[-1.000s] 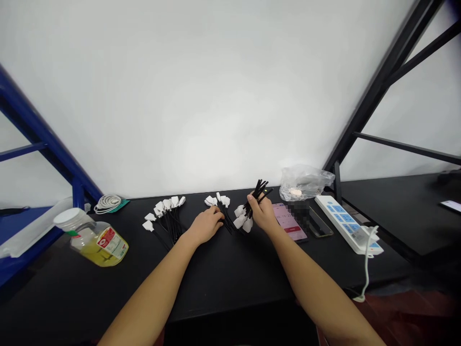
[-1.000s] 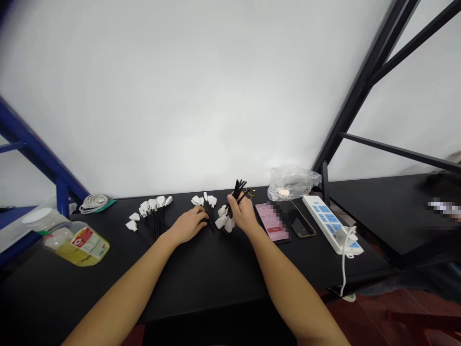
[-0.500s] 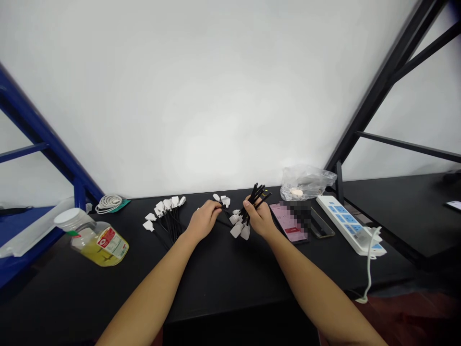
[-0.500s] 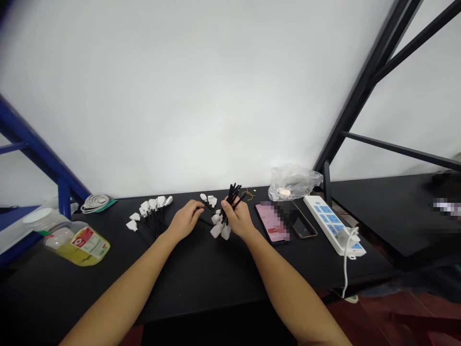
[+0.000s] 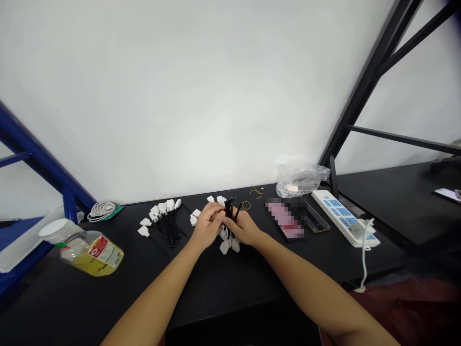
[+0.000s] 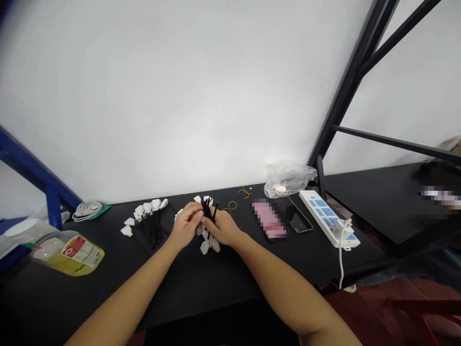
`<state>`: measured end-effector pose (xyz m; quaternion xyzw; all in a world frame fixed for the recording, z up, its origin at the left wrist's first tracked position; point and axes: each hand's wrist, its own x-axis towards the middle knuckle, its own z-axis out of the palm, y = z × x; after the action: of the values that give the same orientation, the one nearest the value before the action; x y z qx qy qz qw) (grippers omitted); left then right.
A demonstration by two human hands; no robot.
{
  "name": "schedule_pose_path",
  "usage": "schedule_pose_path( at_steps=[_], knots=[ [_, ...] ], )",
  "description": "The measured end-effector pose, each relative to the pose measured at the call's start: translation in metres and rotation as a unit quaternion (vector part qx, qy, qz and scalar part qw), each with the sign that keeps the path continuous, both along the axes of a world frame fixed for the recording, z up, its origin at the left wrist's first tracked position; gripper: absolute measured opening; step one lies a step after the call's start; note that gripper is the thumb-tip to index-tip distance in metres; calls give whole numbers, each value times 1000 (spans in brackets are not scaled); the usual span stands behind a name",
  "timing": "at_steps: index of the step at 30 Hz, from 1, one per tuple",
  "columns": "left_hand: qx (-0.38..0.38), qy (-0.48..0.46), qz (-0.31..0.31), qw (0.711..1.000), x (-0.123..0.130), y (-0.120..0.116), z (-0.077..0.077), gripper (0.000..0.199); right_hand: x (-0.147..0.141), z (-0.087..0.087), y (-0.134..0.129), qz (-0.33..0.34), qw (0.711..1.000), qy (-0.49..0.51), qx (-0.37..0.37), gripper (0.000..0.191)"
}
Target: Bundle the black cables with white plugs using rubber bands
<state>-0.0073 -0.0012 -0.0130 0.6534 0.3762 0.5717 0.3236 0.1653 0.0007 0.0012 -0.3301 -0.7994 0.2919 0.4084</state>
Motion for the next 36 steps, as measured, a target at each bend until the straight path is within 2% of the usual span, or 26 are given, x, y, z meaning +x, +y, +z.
schedule_pose_path(
  at_steps=[4,7,11,13,15,17,18,20,22,24,26,28,31,36],
  knots=[
    [-33,55,-7,998,1,8,-13,36,1,-4,6,-52,999,-4,8,20],
    [-52,94,-9,994,-4,11,-16,34,4,-6,12,-81,997,-13,14,19],
    [-143,24,-66,987,0,7,-11,39,6,-6,11,-84,996,-4,12,18],
    [-163,-8,-97,982,3,6,-7,43,7,-5,9,-78,996,2,29,17],
    [-153,13,-82,985,0,6,-3,43,8,-3,8,-78,996,0,50,16],
    [-108,111,-7,988,-12,10,3,38,9,-1,7,-79,995,-4,56,14],
    [-79,181,49,979,-21,13,5,35,10,0,7,-80,995,-6,53,14],
    [-50,325,154,932,-43,19,9,32,10,1,8,-81,996,-10,46,14],
    [-105,420,224,873,-64,26,8,34,10,1,9,-79,996,-11,43,14],
    [-173,482,249,822,-77,32,3,42,10,1,9,-78,996,-15,40,15],
    [-215,512,245,795,-82,37,-3,48,10,0,10,-79,996,-25,35,15],
    [-218,525,223,792,-79,39,-7,48,10,-2,11,-81,996,-39,30,15],
    [-192,528,184,807,-71,38,-10,44,10,-3,12,-88,994,-52,32,16],
    [-174,465,156,854,-70,39,-11,35,10,-3,12,-93,993,-61,37,17]
  ],
)
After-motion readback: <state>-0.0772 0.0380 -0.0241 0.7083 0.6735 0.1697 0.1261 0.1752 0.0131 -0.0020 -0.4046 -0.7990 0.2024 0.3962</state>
